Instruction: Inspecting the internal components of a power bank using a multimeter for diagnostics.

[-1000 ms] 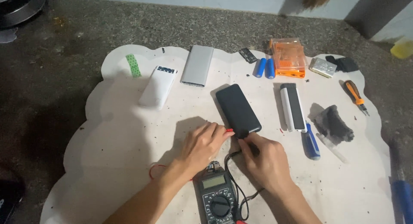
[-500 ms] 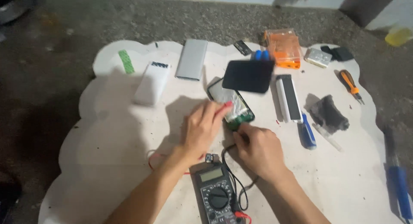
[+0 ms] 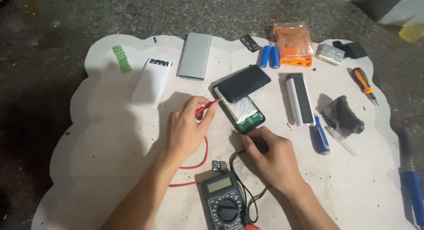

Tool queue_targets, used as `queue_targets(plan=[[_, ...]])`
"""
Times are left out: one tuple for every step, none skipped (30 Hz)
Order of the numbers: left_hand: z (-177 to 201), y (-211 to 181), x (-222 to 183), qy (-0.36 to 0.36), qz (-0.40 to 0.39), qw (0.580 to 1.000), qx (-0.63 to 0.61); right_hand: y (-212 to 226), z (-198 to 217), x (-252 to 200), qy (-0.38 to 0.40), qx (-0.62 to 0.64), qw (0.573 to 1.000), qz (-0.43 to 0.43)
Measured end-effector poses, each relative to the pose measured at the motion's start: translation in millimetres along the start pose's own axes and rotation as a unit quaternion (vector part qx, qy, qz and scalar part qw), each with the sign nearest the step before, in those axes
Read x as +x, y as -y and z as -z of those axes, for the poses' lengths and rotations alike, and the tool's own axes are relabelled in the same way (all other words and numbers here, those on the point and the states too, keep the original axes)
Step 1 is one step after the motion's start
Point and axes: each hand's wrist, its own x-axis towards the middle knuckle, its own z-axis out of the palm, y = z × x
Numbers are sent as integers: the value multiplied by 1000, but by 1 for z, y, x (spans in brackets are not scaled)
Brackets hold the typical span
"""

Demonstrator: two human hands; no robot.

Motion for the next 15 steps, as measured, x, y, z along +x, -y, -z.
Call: queue_targets(plan=[[-2, 1, -1, -1, 1, 1000, 0, -1, -1, -1, 1, -1, 1000, 1], [-3, 1, -2, 7, -8, 1000, -9, -1, -3, -2, -15, 18, 1000, -7], [-6, 1, -3, 18, -19, 999, -21, -2, -3, -4, -33, 37, 999, -17], [-5, 1, -2, 19, -18, 999, -22, -6, -1, -1, -34, 35, 999, -19], [-5, 1, 0, 46, -24, 998, -25, -10, 2, 4, -54, 4, 998, -22], [-6, 1, 2, 74, -30, 996, -27, -14, 5, 8, -74, -28, 997, -24], [-2, 0, 3, 74, -30, 996, -30, -13, 8, 16, -75, -30, 996, -25], [1, -2, 4, 80, -41, 996, 0, -11, 12, 23, -63, -79, 995, -22], [7, -2, 5, 86, -52, 994, 32, -9, 14, 30, -49, -126, 991, -18], [5, -2, 4, 86, -52, 994, 31, 5, 17, 35, -49, -126, 991, -18], [5, -1, 5, 89, -52, 994, 28, 20, 19, 41, -30, -155, 987, -25], [4, -1, 5, 93, -51, 994, 25, 34, 22, 47, -11, -184, 982, -32], [3, 1, 5, 90, -54, 994, 25, 29, 18, 54, -13, -184, 982, -30], [2, 3, 5, 96, -43, 994, 9, 24, 14, 61, -8, -201, 979, -34], [0, 4, 5, 103, -32, 994, -7, 19, 10, 69, -2, -218, 975, -39]])
